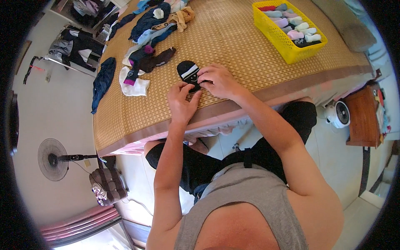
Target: Sort and fold various pairs of socks on a bed and place them into a yellow organizer basket.
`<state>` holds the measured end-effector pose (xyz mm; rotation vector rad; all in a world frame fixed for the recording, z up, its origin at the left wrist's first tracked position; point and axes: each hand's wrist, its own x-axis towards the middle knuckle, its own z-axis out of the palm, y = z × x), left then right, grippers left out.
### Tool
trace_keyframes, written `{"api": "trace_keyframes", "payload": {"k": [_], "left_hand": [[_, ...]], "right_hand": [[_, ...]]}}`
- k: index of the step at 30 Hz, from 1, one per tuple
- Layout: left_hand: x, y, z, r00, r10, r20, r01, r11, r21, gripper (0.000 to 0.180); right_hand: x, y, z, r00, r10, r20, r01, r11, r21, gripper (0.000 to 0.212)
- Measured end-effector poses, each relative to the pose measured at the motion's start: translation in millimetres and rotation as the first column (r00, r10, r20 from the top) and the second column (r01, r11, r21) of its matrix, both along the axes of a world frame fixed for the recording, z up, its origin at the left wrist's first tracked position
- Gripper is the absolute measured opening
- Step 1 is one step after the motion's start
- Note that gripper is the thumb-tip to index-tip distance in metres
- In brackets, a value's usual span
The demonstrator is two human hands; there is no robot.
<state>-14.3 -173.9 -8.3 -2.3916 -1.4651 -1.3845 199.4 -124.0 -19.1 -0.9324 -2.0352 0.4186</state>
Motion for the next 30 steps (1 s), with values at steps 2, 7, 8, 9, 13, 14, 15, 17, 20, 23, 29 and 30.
{"api": "trace_keyframes", "payload": {"k": [2,7,8,9,13,14,15,17,20,23,29,30], "left_hand": [[-2.6,0.9,-1.2,1.000,0.021,-0.023,-0.021,1.000,-0.002,0.020],[-6.1,4.1,-10.1,0.997,0.070,-0.013,-0.070,0.996,-0.048,0.023],[-4.0,3.6,-10.1,0.997,0.070,-0.009,-0.071,0.996,-0.051,0.023],[-3.7,3.4,-9.6,0.997,0.077,-0.013,-0.078,0.994,-0.073,0.020],[1.1,7.6,-12.1,0.985,0.164,-0.046,-0.167,0.982,-0.082,0.017],[0.4,8.8,-13.4,0.985,0.168,-0.045,-0.171,0.982,-0.084,0.017],[2.0,10.2,-13.5,0.982,0.178,-0.059,-0.183,0.979,-0.094,0.017],[3.9,15.2,-12.9,0.980,0.187,-0.071,-0.194,0.975,-0.104,0.017],[2.3,21.7,-13.0,0.962,0.241,-0.128,-0.257,0.958,-0.126,0.014],[3.8,26.8,-7.8,0.948,0.257,-0.188,-0.281,0.953,-0.113,0.013],[-1.1,19.8,-13.1,0.980,0.197,-0.001,-0.197,0.979,-0.051,0.021],[0.1,17.3,-11.7,0.983,0.186,0.002,-0.186,0.981,-0.050,0.021]], "right_hand": [[-5.4,0.7,0.8,0.999,-0.034,-0.017,0.035,0.996,0.083,0.012],[-12.5,5.6,-0.9,0.998,-0.050,-0.043,0.053,0.996,0.066,0.015],[-11.8,5.8,-1.4,0.997,-0.076,-0.020,0.077,0.995,0.056,0.017],[-13.3,5.7,2.5,0.997,-0.072,-0.018,0.073,0.996,0.056,0.017],[-18.5,-0.5,12.8,0.987,-0.162,0.020,0.163,0.984,-0.069,0.023],[-20.6,-1.5,14.5,0.983,-0.185,-0.013,0.184,0.981,-0.067,0.024],[-18.6,-1.0,13.2,0.983,-0.186,-0.010,0.185,0.981,-0.066,0.024],[-14.4,-0.1,11.0,0.993,-0.111,-0.046,0.118,0.979,0.166,0.022],[-16.0,-0.8,9.2,0.997,-0.078,0.003,0.076,0.981,0.180,0.019],[-15.1,1.3,5.6,0.996,-0.085,0.036,0.078,0.982,0.171,0.015],[-21.8,1.7,6.7,0.982,-0.152,0.110,0.134,0.978,0.159,0.014],[-22.3,2.5,6.5,0.978,-0.163,0.128,0.146,0.981,0.128,0.015]]}}
